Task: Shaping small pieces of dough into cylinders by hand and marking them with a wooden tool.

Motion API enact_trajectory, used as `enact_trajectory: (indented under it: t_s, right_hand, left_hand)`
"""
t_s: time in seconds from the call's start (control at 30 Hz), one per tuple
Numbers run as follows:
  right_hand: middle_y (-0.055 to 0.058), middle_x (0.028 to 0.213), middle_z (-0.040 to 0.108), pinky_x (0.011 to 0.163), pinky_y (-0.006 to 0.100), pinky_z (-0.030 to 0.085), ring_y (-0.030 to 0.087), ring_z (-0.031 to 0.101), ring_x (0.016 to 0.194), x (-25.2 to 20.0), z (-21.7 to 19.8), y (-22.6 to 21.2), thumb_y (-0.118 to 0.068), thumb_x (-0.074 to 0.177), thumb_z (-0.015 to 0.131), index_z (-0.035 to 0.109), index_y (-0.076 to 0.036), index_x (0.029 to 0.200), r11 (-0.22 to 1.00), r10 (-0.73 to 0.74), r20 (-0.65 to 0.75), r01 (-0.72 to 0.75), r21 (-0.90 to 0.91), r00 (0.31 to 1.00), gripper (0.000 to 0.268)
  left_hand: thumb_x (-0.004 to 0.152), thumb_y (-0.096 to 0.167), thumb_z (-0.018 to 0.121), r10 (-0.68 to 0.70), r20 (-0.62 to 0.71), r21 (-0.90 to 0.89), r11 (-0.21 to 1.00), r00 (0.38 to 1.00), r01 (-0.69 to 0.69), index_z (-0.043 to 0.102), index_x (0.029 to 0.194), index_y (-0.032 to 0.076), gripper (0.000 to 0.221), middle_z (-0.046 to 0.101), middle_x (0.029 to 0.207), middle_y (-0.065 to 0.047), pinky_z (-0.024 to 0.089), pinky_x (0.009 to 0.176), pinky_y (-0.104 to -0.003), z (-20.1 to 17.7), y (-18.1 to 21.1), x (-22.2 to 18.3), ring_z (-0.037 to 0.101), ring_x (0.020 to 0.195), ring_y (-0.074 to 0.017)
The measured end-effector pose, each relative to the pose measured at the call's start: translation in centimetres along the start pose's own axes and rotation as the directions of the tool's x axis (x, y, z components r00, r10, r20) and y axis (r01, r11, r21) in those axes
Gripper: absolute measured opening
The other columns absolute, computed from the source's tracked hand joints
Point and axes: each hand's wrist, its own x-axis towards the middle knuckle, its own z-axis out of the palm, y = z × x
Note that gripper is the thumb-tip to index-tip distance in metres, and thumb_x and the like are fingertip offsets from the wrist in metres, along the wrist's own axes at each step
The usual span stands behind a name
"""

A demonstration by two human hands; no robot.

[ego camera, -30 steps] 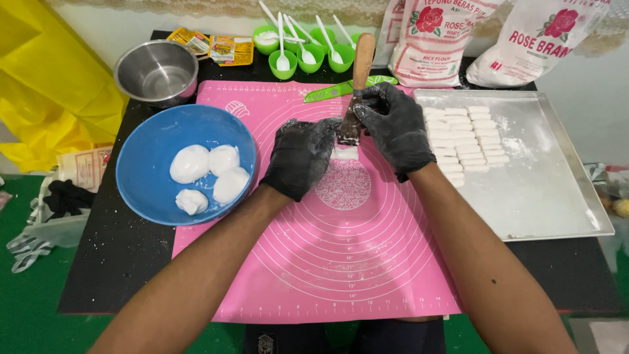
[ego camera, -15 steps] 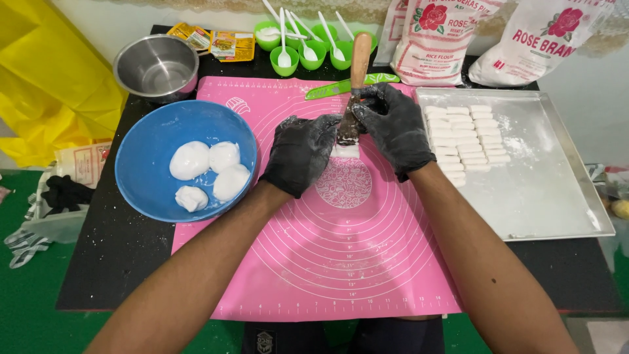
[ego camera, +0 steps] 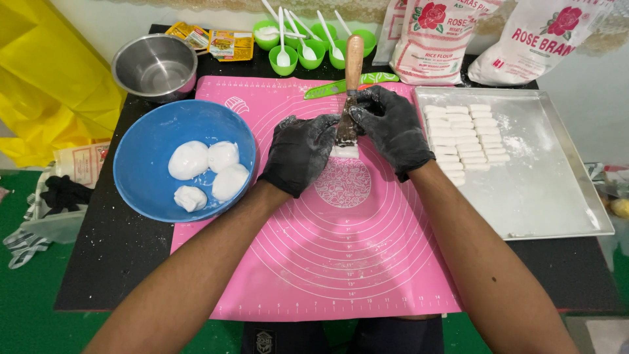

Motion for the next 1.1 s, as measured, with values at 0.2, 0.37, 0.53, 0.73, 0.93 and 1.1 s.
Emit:
enact_trajectory:
  t_s: [0.2,0.37,0.53,0.73,0.93,1.1]
  right_hand:
    - [0.006,0.098,0.079,0.087,0.046,0.060,0.030,0.074,0.103,-0.2,-0.1,-0.1,-0.030,0.083,0.079,0.078,-0.023,0.107,0.998,0.048,0.035,-0.049,0.038,0.998,0.025]
    - [0.001,0.096,0.079,0.088,0.043,0.060,0.025,0.074,0.101,-0.2,-0.1,-0.2,-0.030,0.083,0.079,0.078,-0.027,0.105,0.998,0.058,0.063,-0.058,0.001,0.996,0.022]
    - [0.003,0.098,0.078,0.091,0.045,0.059,0.029,0.073,0.104,-0.1,-0.5,0.0,-0.030,0.084,0.078,0.077,-0.026,0.107,0.997,0.068,0.100,-0.065,-0.031,0.993,0.024]
    - [0.000,0.096,0.078,0.089,0.043,0.059,0.026,0.074,0.101,0.0,-0.8,0.0,-0.032,0.084,0.078,0.077,-0.028,0.105,0.996,0.080,0.119,-0.076,-0.044,0.990,0.022]
    - [0.004,0.094,0.078,0.087,0.044,0.059,0.028,0.074,0.100,-0.3,-0.7,0.4,-0.030,0.085,0.077,0.077,-0.024,0.105,0.997,0.073,0.172,-0.068,-0.038,0.982,0.021]
    - [0.001,0.088,0.078,0.086,0.039,0.060,0.021,0.076,0.091,-0.7,-0.9,0.8,-0.030,0.085,0.077,0.077,-0.024,0.100,0.998,0.055,0.198,-0.054,-0.012,0.979,0.016]
  left_hand:
    - [0.102,0.043,0.056,-0.031,-0.003,-0.003,1.000,1.000,0.031,0.070,0.123,0.024,0.032,0.078,0.103,-0.002,0.040,0.113,-0.044,0.0,0.0,0.1,0.072,0.108,-0.0241]
    - [0.102,0.037,0.055,-0.041,0.006,-0.012,0.999,0.999,0.041,0.068,0.129,0.025,0.032,0.078,0.099,-0.005,0.041,0.113,-0.045,-0.3,-0.1,0.0,0.072,0.108,-0.0265]
    - [0.103,0.038,0.053,-0.055,0.018,-0.021,0.998,0.998,0.055,0.068,0.128,0.024,0.033,0.078,0.098,-0.006,0.041,0.113,-0.045,-1.1,0.9,0.0,0.072,0.109,-0.0266]
    - [0.103,0.039,0.053,-0.050,0.002,-0.010,0.999,0.999,0.050,0.068,0.128,0.026,0.032,0.078,0.095,-0.003,0.042,0.112,-0.043,-0.6,0.2,-0.1,0.072,0.106,-0.0244]
    - [0.102,0.032,0.057,0.001,-0.060,-0.038,0.999,0.998,-0.004,0.067,0.131,0.024,0.032,0.078,0.094,-0.006,0.047,0.106,-0.044,-0.7,0.3,-0.4,0.073,0.102,-0.0286]
    - [0.103,0.031,0.056,0.037,-0.107,-0.038,0.998,0.994,-0.041,0.063,0.137,0.023,0.036,0.077,0.098,-0.009,0.048,0.105,-0.046,-0.1,-0.3,-0.3,0.072,0.102,-0.0324]
